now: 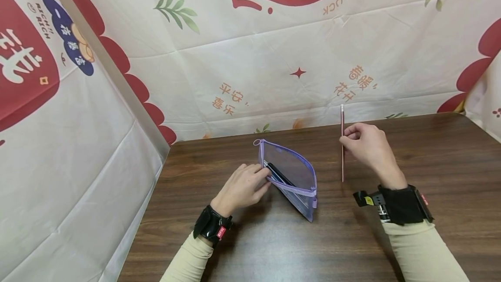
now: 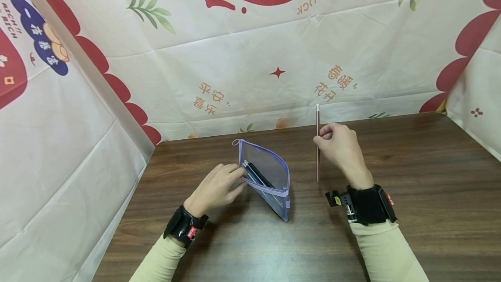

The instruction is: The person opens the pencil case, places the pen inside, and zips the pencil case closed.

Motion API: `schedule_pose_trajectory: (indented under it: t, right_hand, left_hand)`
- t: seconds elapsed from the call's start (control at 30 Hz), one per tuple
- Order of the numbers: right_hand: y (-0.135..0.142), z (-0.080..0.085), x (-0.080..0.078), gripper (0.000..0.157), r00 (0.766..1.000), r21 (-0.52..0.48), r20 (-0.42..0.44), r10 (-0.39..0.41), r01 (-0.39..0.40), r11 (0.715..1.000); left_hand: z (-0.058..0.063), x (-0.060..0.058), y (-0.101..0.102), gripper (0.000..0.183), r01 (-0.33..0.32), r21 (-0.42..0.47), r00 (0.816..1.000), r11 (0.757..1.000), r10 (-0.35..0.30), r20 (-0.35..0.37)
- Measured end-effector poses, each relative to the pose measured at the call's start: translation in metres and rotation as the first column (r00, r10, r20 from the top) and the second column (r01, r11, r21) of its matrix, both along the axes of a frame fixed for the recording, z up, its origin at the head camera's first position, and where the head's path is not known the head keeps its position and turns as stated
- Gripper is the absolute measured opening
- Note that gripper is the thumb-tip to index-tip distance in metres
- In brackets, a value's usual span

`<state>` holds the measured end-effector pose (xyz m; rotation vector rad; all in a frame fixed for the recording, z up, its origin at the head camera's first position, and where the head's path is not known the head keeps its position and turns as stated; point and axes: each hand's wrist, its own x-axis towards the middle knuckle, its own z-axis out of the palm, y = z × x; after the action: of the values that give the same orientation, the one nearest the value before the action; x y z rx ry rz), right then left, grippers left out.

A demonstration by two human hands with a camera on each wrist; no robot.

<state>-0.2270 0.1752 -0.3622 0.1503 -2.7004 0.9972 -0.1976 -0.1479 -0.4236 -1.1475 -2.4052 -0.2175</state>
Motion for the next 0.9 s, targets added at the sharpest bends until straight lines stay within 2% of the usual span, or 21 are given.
schedule_pose_trajectory:
  t: [0.47, 0.9]
  right_hand:
    - [-0.0042, 0.0023, 0.0028, 0.017, 1.000, -0.090, -0.024, -0.020, 0.017, 0.996]
    - [-0.0092, 0.0095, 0.0061, 0.020, 0.998, -0.164, -0.051, -0.033, 0.024, 0.986]
  left_hand:
    - [0.0002, 0.0004, 0.0000, 0.007, -0.003, 0.005, 1.000, 1.000, 0.003, -0.002]
    - [0.0009, 0.0005, 0.0006, 0.007, 0.004, 0.013, 1.000, 1.000, -0.004, -0.011]
